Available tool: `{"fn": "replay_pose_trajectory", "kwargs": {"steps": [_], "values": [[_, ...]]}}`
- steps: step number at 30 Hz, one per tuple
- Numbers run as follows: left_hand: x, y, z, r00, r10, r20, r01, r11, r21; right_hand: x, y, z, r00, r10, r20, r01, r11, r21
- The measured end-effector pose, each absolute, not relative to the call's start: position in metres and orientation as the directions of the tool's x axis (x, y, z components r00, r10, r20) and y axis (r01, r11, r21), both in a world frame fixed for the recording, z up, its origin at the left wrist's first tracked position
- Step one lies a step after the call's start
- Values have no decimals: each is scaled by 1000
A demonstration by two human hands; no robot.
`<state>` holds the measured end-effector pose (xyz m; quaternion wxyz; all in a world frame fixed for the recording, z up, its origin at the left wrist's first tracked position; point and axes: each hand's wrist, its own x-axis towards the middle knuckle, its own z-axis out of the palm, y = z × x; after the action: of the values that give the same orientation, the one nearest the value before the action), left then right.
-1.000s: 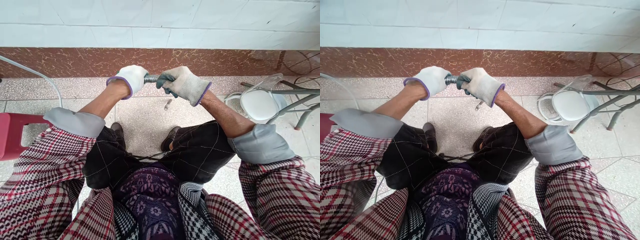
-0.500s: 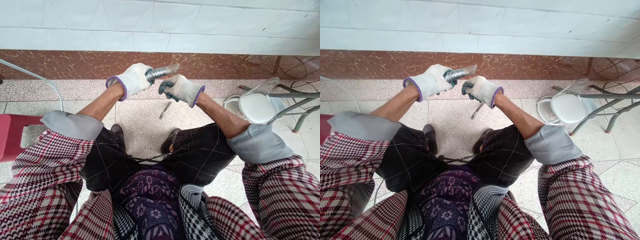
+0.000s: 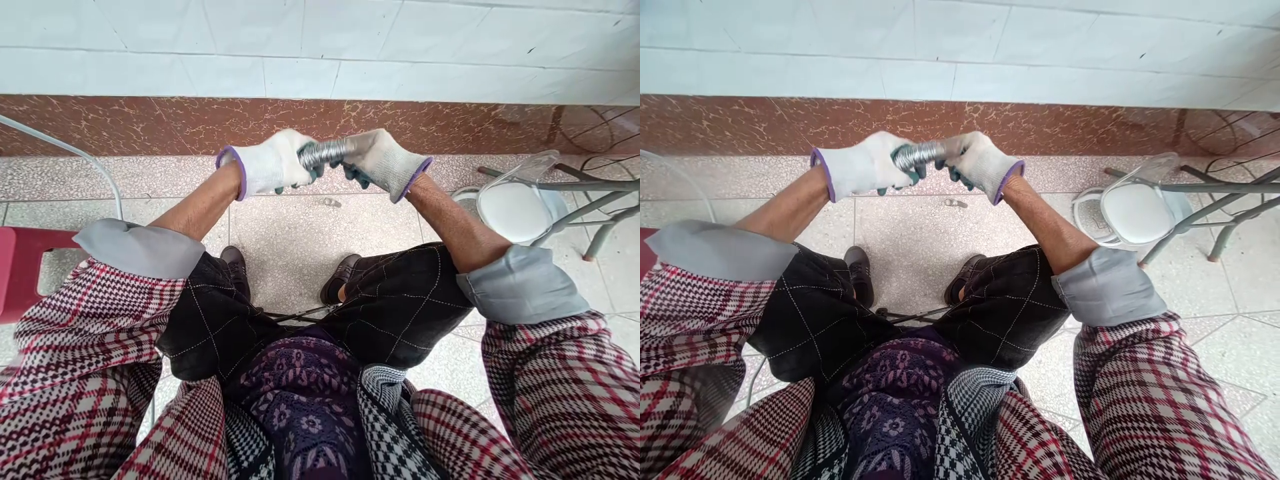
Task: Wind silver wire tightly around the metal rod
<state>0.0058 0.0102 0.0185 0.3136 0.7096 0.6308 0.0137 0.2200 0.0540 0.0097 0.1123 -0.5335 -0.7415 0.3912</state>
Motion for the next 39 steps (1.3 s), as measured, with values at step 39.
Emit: {"fn": "replay_pose_trajectory", "kwargs": {"steps": [39], "values": [[-3, 14, 5, 316, 848, -426, 947, -253, 200, 215, 43, 33, -438, 875, -205, 689, 180, -702]]}}
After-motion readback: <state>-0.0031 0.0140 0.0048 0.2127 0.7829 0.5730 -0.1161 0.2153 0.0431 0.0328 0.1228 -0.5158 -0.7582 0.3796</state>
